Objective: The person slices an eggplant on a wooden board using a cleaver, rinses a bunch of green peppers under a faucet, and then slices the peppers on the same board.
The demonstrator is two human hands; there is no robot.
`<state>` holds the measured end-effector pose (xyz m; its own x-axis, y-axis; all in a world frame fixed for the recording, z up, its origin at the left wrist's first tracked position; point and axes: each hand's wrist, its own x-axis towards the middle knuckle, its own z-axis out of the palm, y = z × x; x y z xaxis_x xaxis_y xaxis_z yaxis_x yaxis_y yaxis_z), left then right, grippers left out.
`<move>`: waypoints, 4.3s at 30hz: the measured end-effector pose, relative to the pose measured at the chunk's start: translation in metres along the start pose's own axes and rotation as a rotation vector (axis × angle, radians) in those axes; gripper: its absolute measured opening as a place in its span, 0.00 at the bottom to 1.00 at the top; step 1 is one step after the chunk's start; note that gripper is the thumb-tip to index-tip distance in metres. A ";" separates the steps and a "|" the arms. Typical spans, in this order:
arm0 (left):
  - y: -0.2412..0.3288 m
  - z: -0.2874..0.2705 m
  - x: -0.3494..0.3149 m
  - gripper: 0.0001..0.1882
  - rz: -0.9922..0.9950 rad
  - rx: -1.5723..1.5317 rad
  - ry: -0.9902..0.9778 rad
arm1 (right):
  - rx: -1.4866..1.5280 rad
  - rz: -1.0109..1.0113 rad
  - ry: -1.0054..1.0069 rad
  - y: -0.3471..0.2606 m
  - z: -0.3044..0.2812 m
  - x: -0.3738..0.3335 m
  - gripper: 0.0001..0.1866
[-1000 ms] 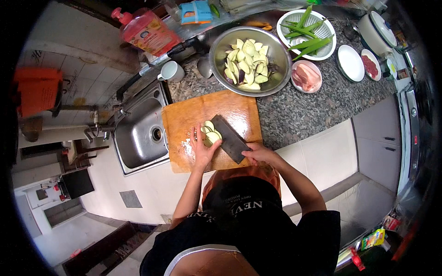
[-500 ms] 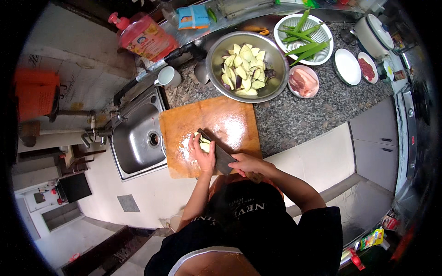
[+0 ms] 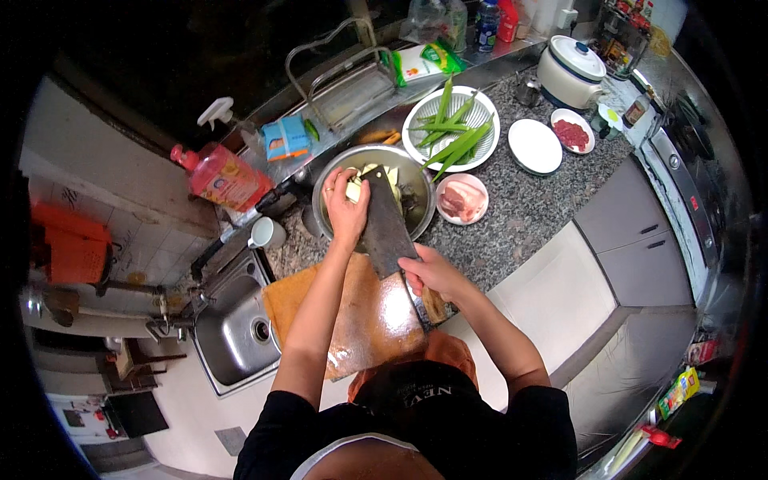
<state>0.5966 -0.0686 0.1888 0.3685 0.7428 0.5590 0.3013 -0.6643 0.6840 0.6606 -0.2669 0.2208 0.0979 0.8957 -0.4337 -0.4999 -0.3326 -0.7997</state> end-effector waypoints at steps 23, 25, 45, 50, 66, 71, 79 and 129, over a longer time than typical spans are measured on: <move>-0.079 -0.075 -0.070 0.10 -0.817 -0.700 0.085 | -1.289 -0.222 -0.116 0.101 0.014 -0.028 0.22; -0.073 -0.082 -0.091 0.10 -0.840 -0.704 0.116 | -1.392 -0.362 -0.107 0.137 0.009 -0.012 0.22; -0.037 -0.171 -0.287 0.14 -1.068 -0.756 0.243 | -1.318 -0.582 0.067 0.161 -0.007 -0.002 0.18; -0.014 -0.185 -0.305 0.13 -1.042 -0.830 0.235 | -0.991 -0.435 0.104 0.158 -0.030 -0.063 0.07; 0.025 -0.186 -0.326 0.14 -1.064 -0.781 0.070 | -0.187 0.223 -0.116 0.477 -0.216 -0.180 0.17; 0.036 -0.123 -0.283 0.14 -1.027 -0.770 0.000 | 0.614 0.538 -0.130 0.512 -0.268 -0.192 0.45; 0.087 0.037 -0.105 0.08 -0.449 -0.166 -0.455 | 0.248 0.681 0.100 0.441 -0.341 -0.170 0.36; 0.043 0.320 0.106 0.37 -0.269 0.839 -0.879 | -0.319 0.684 -0.060 0.333 -0.464 -0.216 0.21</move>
<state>0.9299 -0.0450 0.1275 0.5741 0.7707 -0.2763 0.8077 -0.5884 0.0370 0.8721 -0.7081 -0.1444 -0.1965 0.4703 -0.8604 -0.1584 -0.8812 -0.4455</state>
